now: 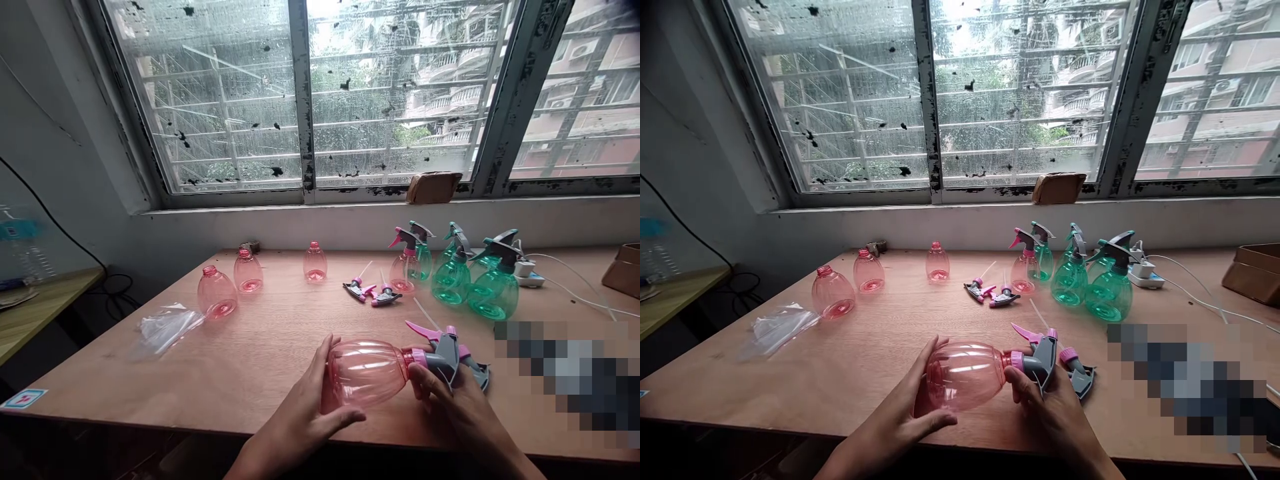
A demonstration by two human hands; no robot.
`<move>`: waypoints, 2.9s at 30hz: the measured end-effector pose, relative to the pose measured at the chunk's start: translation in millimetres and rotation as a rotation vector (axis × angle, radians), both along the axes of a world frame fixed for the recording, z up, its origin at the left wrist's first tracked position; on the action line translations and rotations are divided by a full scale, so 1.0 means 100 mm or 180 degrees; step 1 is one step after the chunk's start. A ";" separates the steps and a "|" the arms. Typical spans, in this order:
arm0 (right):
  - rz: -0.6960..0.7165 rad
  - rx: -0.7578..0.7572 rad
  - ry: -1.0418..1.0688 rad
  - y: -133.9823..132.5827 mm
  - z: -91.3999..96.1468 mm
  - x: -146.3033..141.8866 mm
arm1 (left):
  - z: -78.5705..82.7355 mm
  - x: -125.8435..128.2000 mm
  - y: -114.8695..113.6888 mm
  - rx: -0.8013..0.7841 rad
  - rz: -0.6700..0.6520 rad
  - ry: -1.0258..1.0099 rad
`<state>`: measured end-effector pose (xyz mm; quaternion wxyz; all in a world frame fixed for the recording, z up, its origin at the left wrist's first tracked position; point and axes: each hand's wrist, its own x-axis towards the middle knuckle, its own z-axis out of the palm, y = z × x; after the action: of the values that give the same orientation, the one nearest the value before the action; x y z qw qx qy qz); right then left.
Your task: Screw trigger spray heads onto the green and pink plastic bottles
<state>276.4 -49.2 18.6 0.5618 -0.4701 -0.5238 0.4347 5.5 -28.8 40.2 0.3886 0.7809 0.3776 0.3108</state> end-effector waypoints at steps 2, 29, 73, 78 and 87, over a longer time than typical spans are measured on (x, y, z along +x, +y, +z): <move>0.0034 0.0062 -0.0088 0.01 0.00 0.01 | -0.01 0.00 0.00 0.0115 -0.0011 0.0128; -0.0071 0.0184 -0.0274 -0.04 0.05 0.01 | 0.16 -0.01 -0.03 -0.0424 0.0075 -0.0096; -0.0020 -0.0086 -0.0330 -0.02 0.06 -0.01 | 0.10 0.00 -0.01 -0.0378 0.0027 0.0026; -0.0060 -0.0058 -0.0199 -0.03 0.04 -0.01 | 0.02 -0.03 0.04 -0.0171 -0.0190 0.0311; 0.0113 0.0013 -0.0507 -0.02 0.08 0.00 | 0.14 -0.05 -0.01 -0.0502 -0.0111 0.0043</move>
<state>276.6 -51.4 26.9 0.5115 -0.4927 -0.5759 0.4049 0.1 -29.8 53.7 0.4517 0.7565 0.3898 0.2680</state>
